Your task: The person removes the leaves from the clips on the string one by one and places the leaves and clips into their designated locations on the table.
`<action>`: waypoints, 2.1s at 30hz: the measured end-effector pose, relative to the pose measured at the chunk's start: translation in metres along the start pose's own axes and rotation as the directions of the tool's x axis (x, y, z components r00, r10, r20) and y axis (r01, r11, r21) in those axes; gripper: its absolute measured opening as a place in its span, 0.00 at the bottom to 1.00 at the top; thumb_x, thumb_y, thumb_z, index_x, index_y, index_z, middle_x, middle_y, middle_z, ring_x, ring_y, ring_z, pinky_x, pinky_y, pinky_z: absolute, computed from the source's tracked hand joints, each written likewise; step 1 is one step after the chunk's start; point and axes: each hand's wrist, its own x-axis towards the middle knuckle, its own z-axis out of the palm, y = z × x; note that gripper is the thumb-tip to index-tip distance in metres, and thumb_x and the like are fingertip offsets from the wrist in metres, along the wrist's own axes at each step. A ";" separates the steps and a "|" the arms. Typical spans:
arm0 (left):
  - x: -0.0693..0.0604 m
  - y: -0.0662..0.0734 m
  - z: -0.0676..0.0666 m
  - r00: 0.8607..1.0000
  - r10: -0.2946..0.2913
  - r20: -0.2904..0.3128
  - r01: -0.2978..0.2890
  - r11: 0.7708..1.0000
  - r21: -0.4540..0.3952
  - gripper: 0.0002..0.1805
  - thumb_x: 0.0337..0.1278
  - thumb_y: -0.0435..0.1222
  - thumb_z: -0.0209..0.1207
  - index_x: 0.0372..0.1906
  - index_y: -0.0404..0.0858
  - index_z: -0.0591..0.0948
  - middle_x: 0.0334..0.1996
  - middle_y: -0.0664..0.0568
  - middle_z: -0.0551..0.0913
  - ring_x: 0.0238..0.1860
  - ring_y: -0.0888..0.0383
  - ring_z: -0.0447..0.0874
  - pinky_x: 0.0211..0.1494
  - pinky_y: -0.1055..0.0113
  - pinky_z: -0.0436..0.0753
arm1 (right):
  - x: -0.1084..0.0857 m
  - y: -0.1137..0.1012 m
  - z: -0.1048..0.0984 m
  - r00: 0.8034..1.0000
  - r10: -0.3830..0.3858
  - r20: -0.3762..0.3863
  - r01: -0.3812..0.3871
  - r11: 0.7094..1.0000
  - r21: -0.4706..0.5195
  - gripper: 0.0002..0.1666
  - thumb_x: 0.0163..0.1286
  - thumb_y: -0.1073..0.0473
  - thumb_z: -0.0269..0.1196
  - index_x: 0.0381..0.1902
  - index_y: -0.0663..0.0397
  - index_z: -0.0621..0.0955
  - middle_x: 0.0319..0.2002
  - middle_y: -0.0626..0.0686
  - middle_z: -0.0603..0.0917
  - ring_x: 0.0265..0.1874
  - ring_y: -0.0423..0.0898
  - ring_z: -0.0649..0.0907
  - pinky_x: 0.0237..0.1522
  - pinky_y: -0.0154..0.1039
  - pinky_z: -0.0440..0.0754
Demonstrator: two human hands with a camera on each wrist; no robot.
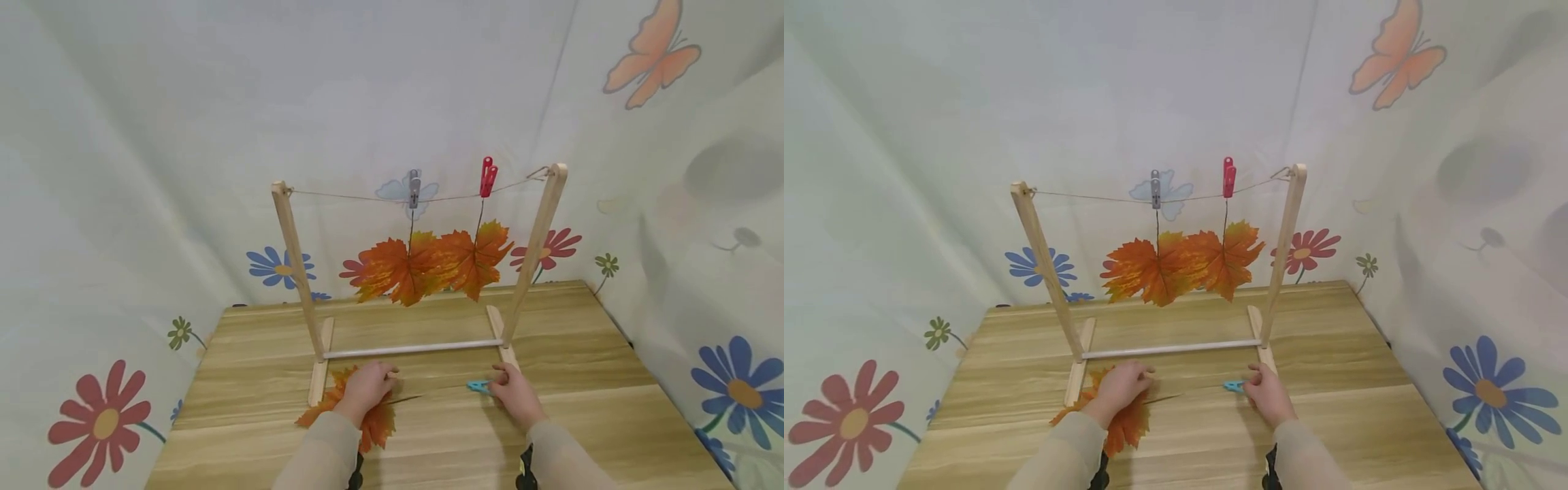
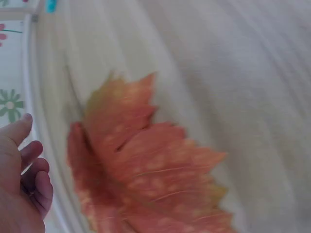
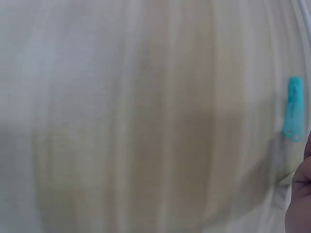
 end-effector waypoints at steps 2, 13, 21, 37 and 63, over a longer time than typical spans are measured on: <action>0.005 0.001 -0.008 1.000 0.003 -0.013 -0.003 1.000 -0.025 0.14 0.57 0.42 0.62 0.47 0.44 0.84 0.34 0.53 0.80 0.33 0.57 0.81 0.33 0.62 0.79 | 0.003 -0.005 -0.002 1.000 -0.023 -0.016 0.023 1.000 -0.003 0.27 0.60 0.68 0.60 0.58 0.69 0.70 0.29 0.53 0.77 0.22 0.44 0.75 0.23 0.34 0.73; 0.018 0.008 -0.039 0.994 -0.074 -0.079 0.057 0.978 -0.199 0.18 0.59 0.45 0.60 0.53 0.43 0.81 0.41 0.53 0.83 0.38 0.56 0.80 0.38 0.61 0.78 | 0.011 -0.043 -0.011 0.994 -0.090 -0.057 0.093 0.995 0.044 0.25 0.62 0.67 0.61 0.57 0.68 0.72 0.31 0.55 0.75 0.22 0.45 0.77 0.26 0.36 0.77; 0.021 0.025 -0.056 0.989 -0.073 -0.127 0.037 0.963 -0.265 0.17 0.60 0.47 0.59 0.50 0.45 0.82 0.41 0.54 0.83 0.39 0.56 0.79 0.41 0.59 0.77 | 0.013 -0.061 -0.018 0.992 -0.120 -0.034 0.123 0.985 0.120 0.26 0.65 0.63 0.61 0.60 0.64 0.71 0.34 0.56 0.76 0.26 0.53 0.79 0.32 0.45 0.79; 0.027 0.058 -0.089 0.976 -0.138 -0.169 0.054 0.903 -0.425 0.22 0.60 0.53 0.56 0.56 0.49 0.79 0.41 0.59 0.82 0.30 0.62 0.79 0.37 0.63 0.77 | 0.018 -0.100 -0.037 0.980 -0.195 -0.027 0.197 0.975 0.106 0.26 0.67 0.58 0.60 0.60 0.64 0.71 0.38 0.58 0.76 0.29 0.49 0.79 0.31 0.35 0.78; 0.043 0.080 -0.125 0.929 -0.066 -0.365 -0.118 0.881 -0.459 0.19 0.59 0.44 0.60 0.54 0.43 0.79 0.39 0.57 0.83 0.28 0.59 0.75 0.31 0.65 0.74 | 0.024 -0.167 -0.056 0.960 -0.281 -0.003 0.279 0.952 0.129 0.23 0.68 0.51 0.58 0.55 0.59 0.75 0.42 0.60 0.78 0.28 0.48 0.79 0.36 0.43 0.78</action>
